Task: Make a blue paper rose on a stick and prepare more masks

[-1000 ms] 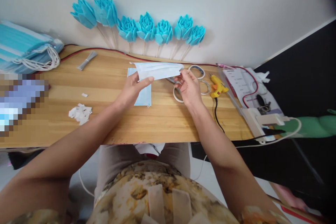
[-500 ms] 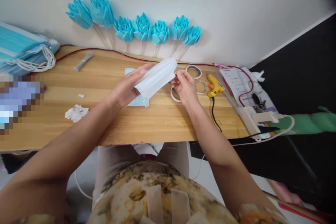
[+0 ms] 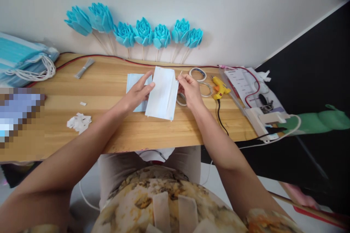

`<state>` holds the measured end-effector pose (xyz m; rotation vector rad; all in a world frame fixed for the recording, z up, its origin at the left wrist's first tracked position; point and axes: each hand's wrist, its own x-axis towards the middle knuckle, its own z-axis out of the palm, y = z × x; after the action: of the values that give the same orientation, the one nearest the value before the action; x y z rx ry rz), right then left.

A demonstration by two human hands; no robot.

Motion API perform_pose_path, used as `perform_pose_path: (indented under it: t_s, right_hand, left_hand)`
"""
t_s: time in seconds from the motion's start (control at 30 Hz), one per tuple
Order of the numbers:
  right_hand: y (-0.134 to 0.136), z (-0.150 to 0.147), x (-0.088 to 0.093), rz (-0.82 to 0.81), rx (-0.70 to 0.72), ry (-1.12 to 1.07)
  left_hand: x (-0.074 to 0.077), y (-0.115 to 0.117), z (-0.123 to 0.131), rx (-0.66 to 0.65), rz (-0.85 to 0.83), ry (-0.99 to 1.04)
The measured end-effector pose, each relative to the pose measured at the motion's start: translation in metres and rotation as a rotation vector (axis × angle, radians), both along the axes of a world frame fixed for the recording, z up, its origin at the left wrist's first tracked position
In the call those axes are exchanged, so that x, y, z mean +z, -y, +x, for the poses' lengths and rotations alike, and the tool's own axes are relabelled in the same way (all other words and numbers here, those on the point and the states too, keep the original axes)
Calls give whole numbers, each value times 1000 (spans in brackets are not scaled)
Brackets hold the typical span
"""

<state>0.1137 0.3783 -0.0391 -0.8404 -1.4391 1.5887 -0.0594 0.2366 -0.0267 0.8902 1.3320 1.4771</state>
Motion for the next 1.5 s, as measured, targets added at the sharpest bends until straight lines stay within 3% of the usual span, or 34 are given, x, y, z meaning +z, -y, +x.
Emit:
perform_pose_path:
  t_s: [0.1, 0.23, 0.4, 0.53, 0.7, 0.83, 1.03, 1.17, 1.5]
  right_hand:
    - [0, 0, -2, 46, -3, 45]
    - [1, -2, -4, 68, 21, 54]
    - [6, -2, 1, 8, 112, 21]
    - [13, -1, 7, -88, 256, -114]
    - [17, -2, 10, -102, 294, -126]
    - [14, -3, 6, -76, 248, -72]
    - [4, -4, -3, 61, 49, 12]
    - [-4, -1, -3, 106, -117, -47]
    - [-17, 4, -4, 45, -300, -222]
  left_hand:
    - [-3, -3, -6, 2, -126, 2]
    - [0, -5, -23, 107, -232, -85]
    - [-6, -7, -29, 164, -132, -312]
    - [-16, -5, -11, -8, 58, -255]
    - [-17, -2, 3, -210, 45, 60]
    - [-22, -6, -4, -154, 10, 35]
    - [-26, -9, -12, -32, -90, -348]
    - [-23, -5, -7, -16, -69, -511]
    - [-22, -3, -10, 25, -104, -751]
